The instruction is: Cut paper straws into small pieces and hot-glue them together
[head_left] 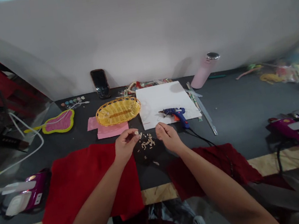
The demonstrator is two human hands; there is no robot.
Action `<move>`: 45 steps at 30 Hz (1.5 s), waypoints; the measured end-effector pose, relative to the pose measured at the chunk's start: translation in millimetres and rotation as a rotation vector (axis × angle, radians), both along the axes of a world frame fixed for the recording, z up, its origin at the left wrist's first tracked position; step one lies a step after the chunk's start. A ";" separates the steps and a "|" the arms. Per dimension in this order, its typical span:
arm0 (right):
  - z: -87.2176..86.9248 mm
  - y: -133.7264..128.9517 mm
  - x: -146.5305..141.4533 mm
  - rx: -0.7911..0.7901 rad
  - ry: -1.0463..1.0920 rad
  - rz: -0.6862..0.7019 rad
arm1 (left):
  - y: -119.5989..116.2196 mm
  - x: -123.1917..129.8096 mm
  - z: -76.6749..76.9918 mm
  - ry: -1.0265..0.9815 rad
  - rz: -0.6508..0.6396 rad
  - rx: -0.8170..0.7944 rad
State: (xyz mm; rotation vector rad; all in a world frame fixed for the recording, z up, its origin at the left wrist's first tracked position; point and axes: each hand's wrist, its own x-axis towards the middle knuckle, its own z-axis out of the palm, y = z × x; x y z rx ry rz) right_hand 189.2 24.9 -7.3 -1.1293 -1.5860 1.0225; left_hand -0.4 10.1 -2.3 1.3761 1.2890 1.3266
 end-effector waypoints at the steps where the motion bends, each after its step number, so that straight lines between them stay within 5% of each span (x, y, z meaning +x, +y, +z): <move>1: 0.7 0.2 -0.1 -0.003 0.018 -0.013 | 0.4 -0.3 -0.4 0.010 0.012 0.002; 6: 12.5 -1.4 -2.0 -0.016 0.005 0.034 | -2.1 0.0 0.2 0.179 -0.037 0.105; 14: 6.7 -5.3 -11.1 -0.276 0.180 0.388 | -5.3 4.9 0.9 0.360 -0.093 0.320; 18: 1.6 -4.3 -11.4 -0.220 0.116 0.324 | -6.5 4.8 -2.3 0.324 -0.128 0.212; 23: 7.2 -2.6 -8.0 0.037 -0.100 0.212 | -5.6 4.7 -4.2 0.084 -0.151 -0.010; 27: 7.7 -3.6 -9.0 0.177 -0.181 0.224 | -5.3 6.1 1.2 0.074 -0.149 -0.068; 36: 1.7 -5.7 -13.5 0.291 -0.237 0.199 | -5.6 6.2 -3.4 -0.069 -0.131 -0.143; 45: 0.3 -6.2 -13.3 0.291 -0.180 0.105 | -7.7 13.0 -1.2 -0.444 -0.200 -0.339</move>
